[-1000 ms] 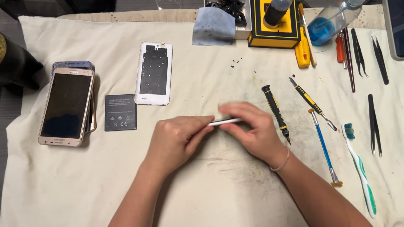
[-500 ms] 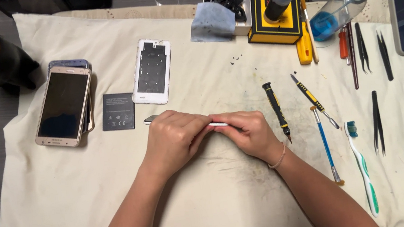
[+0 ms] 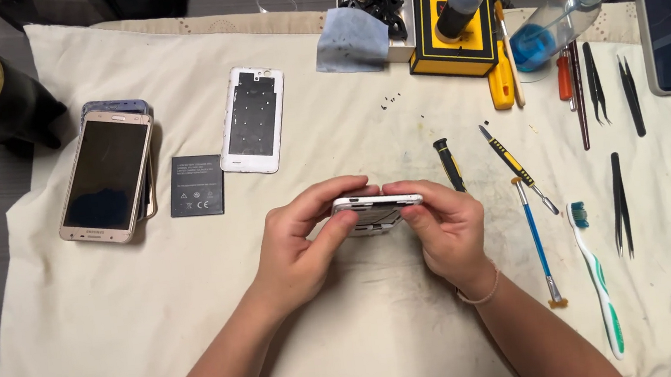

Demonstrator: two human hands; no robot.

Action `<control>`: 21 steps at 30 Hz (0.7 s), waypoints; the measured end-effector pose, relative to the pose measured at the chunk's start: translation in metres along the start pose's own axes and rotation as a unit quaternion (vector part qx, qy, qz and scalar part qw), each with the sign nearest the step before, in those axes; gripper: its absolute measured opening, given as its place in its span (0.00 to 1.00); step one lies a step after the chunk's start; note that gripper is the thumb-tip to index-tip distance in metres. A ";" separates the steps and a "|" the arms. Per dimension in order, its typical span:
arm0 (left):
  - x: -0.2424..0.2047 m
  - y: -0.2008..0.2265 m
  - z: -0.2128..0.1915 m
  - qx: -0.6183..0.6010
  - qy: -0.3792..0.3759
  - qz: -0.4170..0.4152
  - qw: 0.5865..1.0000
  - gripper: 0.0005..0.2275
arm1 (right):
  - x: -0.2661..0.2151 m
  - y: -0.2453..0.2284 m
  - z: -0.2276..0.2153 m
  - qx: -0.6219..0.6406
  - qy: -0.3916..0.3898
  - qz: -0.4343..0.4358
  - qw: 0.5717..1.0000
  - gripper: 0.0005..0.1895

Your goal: The person cleans the inside of a white smartphone casing with a brush and liquid, then places the motherboard and battery into the casing. They use a screwdriver to secure components and align the casing parts before closing the device.

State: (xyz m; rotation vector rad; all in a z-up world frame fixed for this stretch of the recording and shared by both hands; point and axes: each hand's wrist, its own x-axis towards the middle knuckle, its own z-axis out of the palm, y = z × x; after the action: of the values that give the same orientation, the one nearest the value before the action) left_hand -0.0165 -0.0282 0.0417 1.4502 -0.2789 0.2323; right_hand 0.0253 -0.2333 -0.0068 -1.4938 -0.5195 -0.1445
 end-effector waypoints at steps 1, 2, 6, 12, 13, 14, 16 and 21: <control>-0.001 -0.003 0.000 0.027 0.011 0.010 1.000 0.10 | 0.002 -0.006 0.003 -0.016 -0.003 -0.017 1.000 0.13; -0.002 -0.004 0.000 0.026 0.011 0.012 1.000 0.10 | 0.001 -0.006 0.004 -0.017 -0.004 -0.018 1.000 0.13; -0.005 -0.008 -0.001 0.090 0.017 0.041 0.995 0.07 | -0.004 -0.005 0.007 -0.056 0.007 -0.046 0.997 0.10; 0.002 0.002 -0.003 0.137 0.048 0.093 0.985 0.17 | 0.001 0.011 0.011 -0.072 0.149 -0.014 0.986 0.09; 0.001 0.001 -0.003 0.138 0.056 0.105 0.983 0.25 | 0.002 0.015 0.010 -0.056 0.238 0.033 0.969 0.11; -0.001 0.008 -0.003 0.136 0.055 0.104 0.984 0.25 | 0.001 0.008 0.010 -0.058 0.239 0.034 0.969 0.11; 0.000 0.023 -0.004 0.149 0.090 0.183 0.968 0.18 | 0.009 -0.005 0.009 0.035 0.322 0.111 0.939 0.15; -0.047 0.092 0.018 0.062 -0.030 0.288 0.955 0.08 | -0.059 -0.031 0.001 -0.019 0.215 0.227 0.950 0.41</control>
State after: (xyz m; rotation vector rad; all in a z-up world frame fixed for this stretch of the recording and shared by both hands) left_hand -0.0909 -0.0360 0.1146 1.4724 -0.7486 0.6877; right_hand -0.0395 -0.2485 -0.0029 -1.5249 0.1833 -0.1135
